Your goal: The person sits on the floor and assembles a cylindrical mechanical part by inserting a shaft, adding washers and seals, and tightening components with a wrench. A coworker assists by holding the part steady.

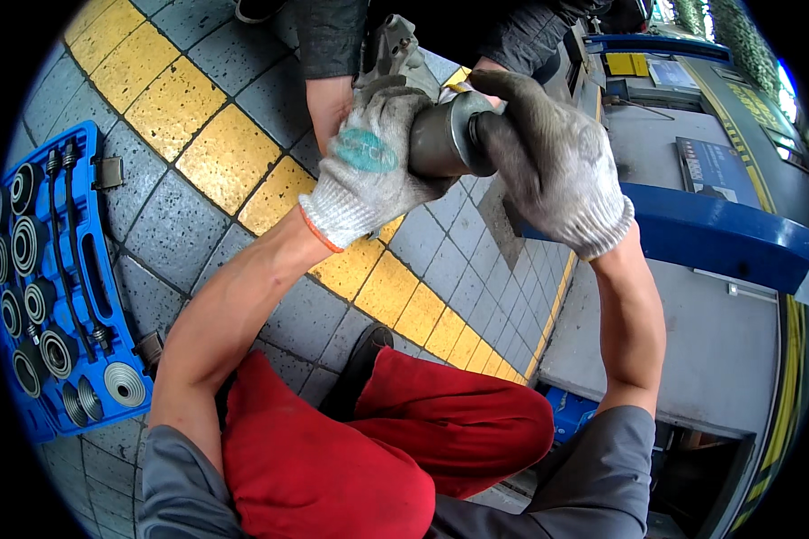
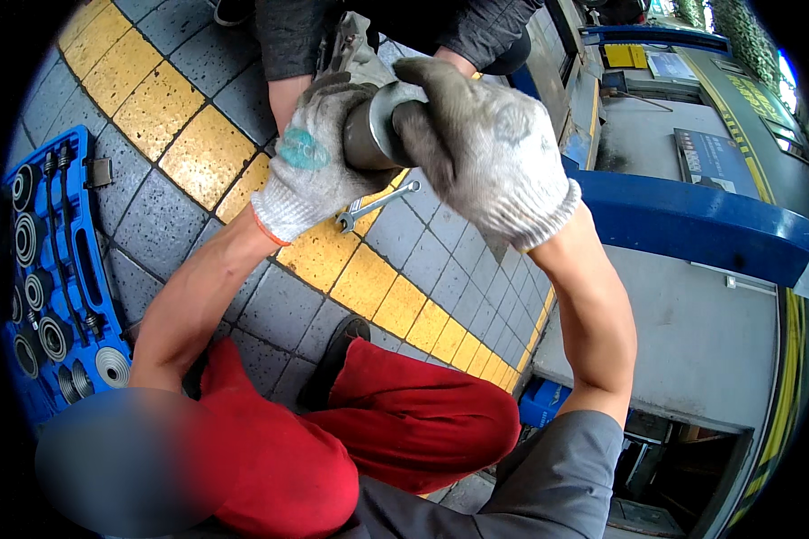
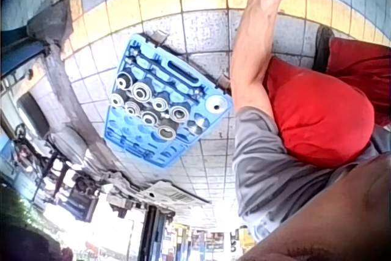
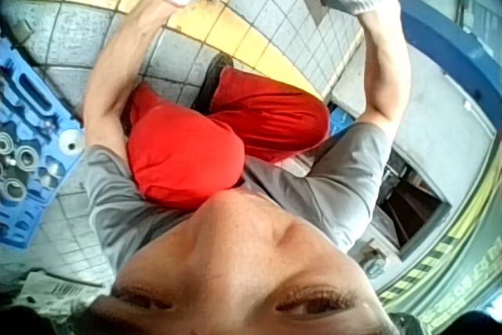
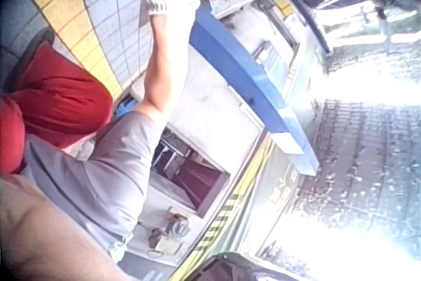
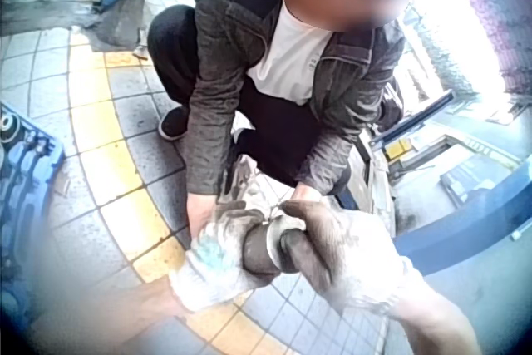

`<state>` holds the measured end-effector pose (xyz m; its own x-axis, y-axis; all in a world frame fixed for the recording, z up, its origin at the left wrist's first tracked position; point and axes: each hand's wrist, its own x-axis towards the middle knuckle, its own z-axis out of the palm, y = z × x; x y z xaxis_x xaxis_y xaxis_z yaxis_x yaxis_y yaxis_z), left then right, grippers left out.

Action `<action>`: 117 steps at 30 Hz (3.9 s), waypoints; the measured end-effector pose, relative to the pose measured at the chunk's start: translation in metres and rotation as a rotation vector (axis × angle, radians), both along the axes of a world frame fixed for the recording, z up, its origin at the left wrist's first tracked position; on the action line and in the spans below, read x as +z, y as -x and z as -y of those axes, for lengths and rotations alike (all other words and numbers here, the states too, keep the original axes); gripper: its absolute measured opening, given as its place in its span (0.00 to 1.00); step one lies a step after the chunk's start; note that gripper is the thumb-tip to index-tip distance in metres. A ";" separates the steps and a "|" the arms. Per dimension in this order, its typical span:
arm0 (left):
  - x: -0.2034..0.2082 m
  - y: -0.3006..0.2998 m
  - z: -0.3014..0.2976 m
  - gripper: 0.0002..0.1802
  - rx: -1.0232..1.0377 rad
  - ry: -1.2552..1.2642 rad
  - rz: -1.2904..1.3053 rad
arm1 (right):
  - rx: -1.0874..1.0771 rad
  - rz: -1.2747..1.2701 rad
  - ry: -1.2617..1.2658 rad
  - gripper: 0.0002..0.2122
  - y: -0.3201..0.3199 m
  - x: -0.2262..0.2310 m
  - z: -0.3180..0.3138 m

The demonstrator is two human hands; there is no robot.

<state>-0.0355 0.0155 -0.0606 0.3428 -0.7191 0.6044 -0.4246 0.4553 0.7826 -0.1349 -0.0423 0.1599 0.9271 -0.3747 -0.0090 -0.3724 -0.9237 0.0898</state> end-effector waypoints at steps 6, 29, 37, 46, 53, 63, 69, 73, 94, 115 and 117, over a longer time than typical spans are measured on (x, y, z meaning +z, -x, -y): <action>0.005 -0.001 -0.001 0.54 -0.004 0.034 -0.009 | 0.230 0.025 0.089 0.17 0.002 0.001 0.016; 0.003 -0.002 0.003 0.53 0.001 0.057 -0.007 | -0.111 -0.092 -0.066 0.21 -0.003 0.009 -0.003; 0.004 0.002 0.003 0.54 0.047 0.061 0.004 | -0.055 0.028 -0.129 0.19 0.000 -0.003 0.002; 0.003 0.000 0.002 0.54 0.038 0.010 0.001 | 0.145 0.026 -0.044 0.16 -0.003 0.001 0.007; 0.004 0.001 0.001 0.53 0.031 0.018 -0.014 | -0.078 -0.041 -0.062 0.16 -0.002 -0.003 -0.004; -0.004 0.004 0.003 0.56 0.035 -0.016 0.009 | 0.064 0.035 -0.116 0.15 0.002 -0.007 0.007; 0.015 -0.016 -0.023 0.75 0.084 -0.189 0.056 | -0.039 -0.016 -0.064 0.14 0.004 -0.002 0.008; -0.012 -0.049 -0.078 0.62 0.133 -0.141 0.025 | -0.040 0.004 -0.097 0.15 0.004 -0.003 0.005; -0.070 -0.008 -0.067 0.46 0.237 -0.269 0.005 | -0.056 -0.195 0.005 0.21 0.019 -0.001 0.014; 0.005 -0.044 -0.014 0.52 -0.382 -0.177 -0.228 | 0.020 0.141 -0.091 0.14 -0.021 0.001 0.008; 0.004 -0.040 -0.013 0.56 -0.330 -0.174 -0.177 | 0.013 0.204 -0.090 0.15 -0.017 -0.003 0.005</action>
